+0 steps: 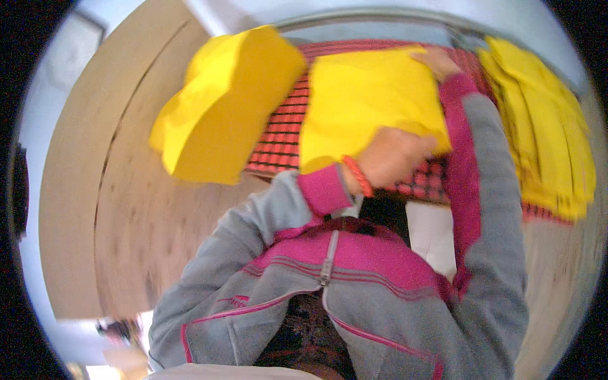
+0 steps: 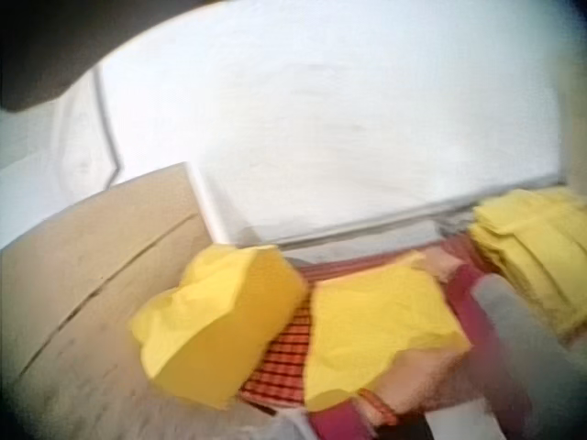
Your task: The person folds yellow paper sheets by hand on a patterned table, pressing creases and stacking the folded pieces. The person handles the paper one at a time, aligning edges and smoothing folds before placing each finished sheet into a growing stack.
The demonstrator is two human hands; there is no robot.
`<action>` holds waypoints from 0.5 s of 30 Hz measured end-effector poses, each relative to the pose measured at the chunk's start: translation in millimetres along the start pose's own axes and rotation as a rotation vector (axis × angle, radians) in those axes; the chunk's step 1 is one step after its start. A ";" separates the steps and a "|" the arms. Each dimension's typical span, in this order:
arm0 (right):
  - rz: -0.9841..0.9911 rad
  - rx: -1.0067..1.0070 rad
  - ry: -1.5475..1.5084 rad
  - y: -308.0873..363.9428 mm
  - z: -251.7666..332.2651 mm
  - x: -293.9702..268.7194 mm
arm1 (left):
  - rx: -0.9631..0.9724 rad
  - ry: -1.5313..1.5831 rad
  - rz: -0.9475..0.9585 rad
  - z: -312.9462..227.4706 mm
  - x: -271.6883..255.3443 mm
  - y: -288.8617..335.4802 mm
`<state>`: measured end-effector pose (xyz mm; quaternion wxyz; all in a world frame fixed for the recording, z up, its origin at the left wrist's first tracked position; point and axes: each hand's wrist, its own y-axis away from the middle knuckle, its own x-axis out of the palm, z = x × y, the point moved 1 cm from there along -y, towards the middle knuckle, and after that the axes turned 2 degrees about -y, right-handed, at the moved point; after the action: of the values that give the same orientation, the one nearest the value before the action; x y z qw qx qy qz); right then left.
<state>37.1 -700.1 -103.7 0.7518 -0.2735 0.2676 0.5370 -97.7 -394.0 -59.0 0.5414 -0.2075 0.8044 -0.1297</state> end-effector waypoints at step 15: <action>-0.101 0.163 -0.578 -27.0 -43.0 -3.5 | 0.029 -0.199 -0.088 -4.9 6.7 -7.8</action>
<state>57.2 -739.9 -128.3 0.8420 -0.0613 0.0709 0.5312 -102.9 -404.1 -59.2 0.6153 -0.2467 0.7348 -0.1440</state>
